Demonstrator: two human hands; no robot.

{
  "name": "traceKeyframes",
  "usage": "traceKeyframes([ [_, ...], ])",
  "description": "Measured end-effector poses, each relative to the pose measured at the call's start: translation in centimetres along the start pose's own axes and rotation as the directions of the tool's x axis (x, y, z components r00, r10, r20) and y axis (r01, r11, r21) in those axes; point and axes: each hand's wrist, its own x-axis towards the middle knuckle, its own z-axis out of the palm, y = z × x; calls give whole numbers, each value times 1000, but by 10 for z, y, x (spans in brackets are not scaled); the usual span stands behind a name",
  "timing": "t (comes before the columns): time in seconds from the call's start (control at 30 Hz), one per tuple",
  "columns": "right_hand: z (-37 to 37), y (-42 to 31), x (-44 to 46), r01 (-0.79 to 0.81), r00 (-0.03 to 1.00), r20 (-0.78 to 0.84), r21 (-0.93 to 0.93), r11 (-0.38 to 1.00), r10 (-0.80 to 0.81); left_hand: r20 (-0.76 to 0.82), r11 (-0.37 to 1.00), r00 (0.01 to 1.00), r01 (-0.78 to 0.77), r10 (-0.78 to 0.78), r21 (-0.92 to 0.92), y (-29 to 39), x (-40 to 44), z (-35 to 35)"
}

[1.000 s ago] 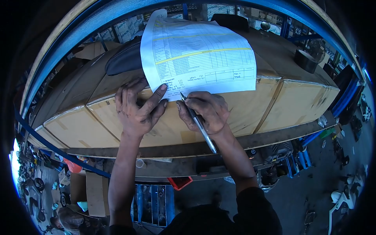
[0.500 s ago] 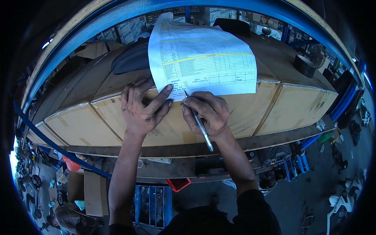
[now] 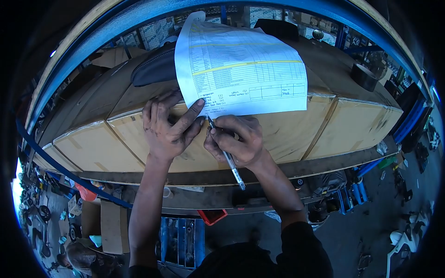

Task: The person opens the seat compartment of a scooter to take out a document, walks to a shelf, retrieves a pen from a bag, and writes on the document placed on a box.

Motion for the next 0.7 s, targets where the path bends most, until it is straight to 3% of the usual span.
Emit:
traceKeyframes([
  [0.17,7,9,-10,7,999,-32,68,998,-5,19,1000,1000,6,-6,-3,0,0,-1],
  [0.7,8,10,-9,67,998,-18,12,998,-67,1,1000,1000,3,-3,-1,0,-1,0],
])
